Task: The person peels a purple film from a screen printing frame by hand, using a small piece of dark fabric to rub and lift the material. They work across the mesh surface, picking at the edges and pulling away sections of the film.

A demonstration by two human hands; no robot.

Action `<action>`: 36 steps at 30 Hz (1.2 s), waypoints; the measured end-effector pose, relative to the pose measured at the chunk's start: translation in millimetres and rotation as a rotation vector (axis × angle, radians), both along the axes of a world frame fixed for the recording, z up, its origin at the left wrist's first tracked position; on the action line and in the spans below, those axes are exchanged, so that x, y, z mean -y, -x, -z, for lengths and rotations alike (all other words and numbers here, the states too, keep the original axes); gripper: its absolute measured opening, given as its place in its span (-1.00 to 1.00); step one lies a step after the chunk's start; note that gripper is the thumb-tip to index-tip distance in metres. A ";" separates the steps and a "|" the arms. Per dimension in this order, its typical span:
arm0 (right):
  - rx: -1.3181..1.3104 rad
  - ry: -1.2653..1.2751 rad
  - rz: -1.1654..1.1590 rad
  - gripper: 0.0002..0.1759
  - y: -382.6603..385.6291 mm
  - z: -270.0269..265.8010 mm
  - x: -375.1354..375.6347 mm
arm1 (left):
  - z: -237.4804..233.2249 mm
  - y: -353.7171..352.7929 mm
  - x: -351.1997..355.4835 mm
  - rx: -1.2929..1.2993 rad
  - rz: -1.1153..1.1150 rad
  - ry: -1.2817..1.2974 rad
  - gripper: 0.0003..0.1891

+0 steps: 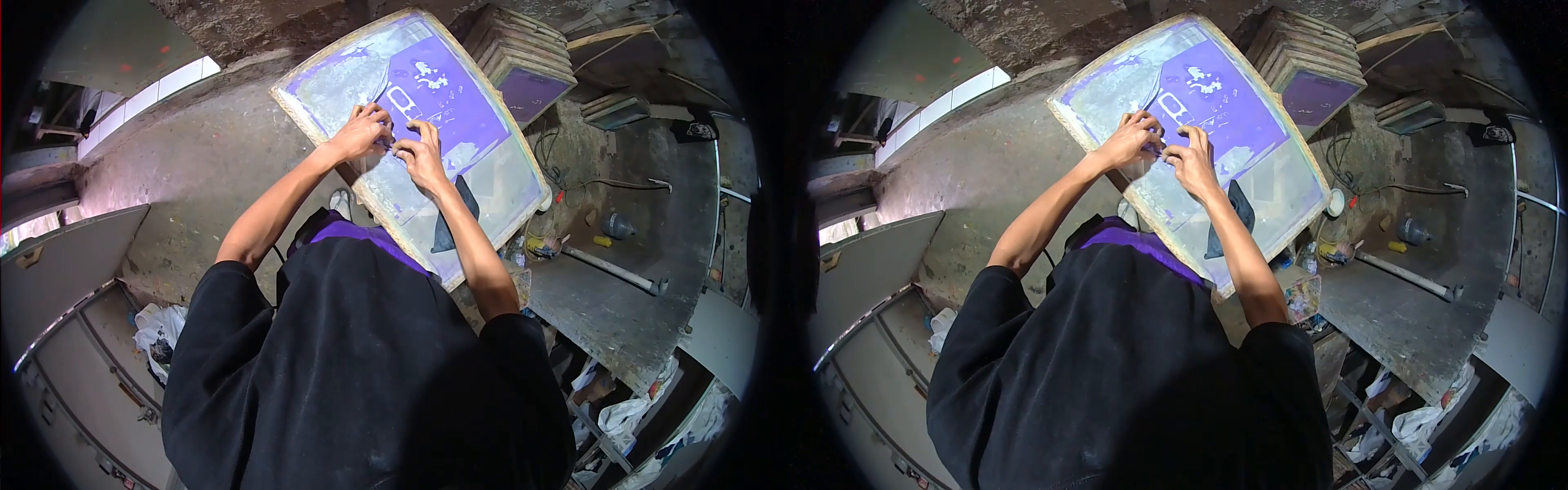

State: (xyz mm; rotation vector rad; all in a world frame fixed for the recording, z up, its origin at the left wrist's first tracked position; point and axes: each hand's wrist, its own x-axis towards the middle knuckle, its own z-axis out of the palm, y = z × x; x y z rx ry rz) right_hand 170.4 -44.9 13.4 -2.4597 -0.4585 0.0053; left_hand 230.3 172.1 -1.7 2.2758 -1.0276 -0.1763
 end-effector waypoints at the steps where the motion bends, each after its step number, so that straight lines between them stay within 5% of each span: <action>1: 0.018 0.009 0.023 -0.86 1.4 2.9 0.3 | 0.1 0.4 1.5 0.011 -0.013 -0.009 -0.66; 27: -0.023 -0.230 0.390 -0.90 29.8 6.3 -28.0 | 16.1 15.6 15.4 0.147 -0.082 0.003 -0.87; 30: 0.228 -0.056 0.284 -0.93 36.5 -0.8 -28.3 | 17.5 6.6 19.3 0.135 -0.052 -0.014 -0.90; 36: 0.111 -0.003 0.264 -0.90 29.7 13.1 -23.5 | 19.7 -3.6 19.1 0.060 -0.022 -0.049 -0.91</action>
